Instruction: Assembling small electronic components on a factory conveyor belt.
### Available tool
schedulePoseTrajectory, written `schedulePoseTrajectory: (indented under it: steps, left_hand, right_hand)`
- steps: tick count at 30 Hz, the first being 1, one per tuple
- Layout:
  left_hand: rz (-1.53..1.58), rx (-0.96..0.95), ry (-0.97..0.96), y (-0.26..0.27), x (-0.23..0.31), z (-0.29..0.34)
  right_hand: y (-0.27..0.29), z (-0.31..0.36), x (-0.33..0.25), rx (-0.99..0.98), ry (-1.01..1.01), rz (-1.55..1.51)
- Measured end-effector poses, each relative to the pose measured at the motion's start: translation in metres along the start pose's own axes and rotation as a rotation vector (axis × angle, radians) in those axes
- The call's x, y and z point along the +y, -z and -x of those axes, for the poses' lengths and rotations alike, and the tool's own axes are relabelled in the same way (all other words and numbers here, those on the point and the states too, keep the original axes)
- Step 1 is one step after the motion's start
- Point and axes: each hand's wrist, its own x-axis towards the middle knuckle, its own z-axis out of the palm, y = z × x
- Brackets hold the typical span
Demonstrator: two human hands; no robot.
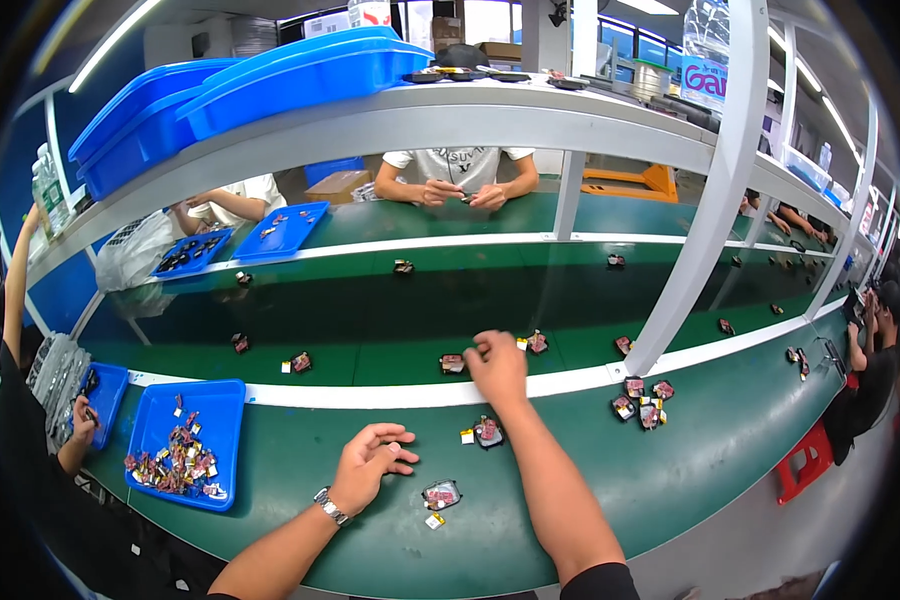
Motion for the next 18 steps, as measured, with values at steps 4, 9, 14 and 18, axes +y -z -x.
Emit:
schedulePoseTrajectory:
  steps: [4, 9, 14, 18]
  left_hand:
    - [-0.026, -0.030, -0.008, 0.001, 0.001, 0.000]
    - [-0.051, -0.038, -0.004, -0.003, 0.000, -0.006]
    - [0.014, -0.022, -0.004, 0.005, 0.001, -0.009]
    - [0.047, -0.044, -0.028, 0.006, -0.002, -0.007]
  right_hand:
    - [0.059, -0.015, 0.047, 0.300, 0.107, 0.278]
    - [0.082, -0.007, 0.074, 0.083, -0.156, 0.339]
    - [0.076, -0.017, 0.069, 0.097, -0.226, 0.409]
    - [0.080, -0.012, 0.071, 0.100, -0.248, 0.354]
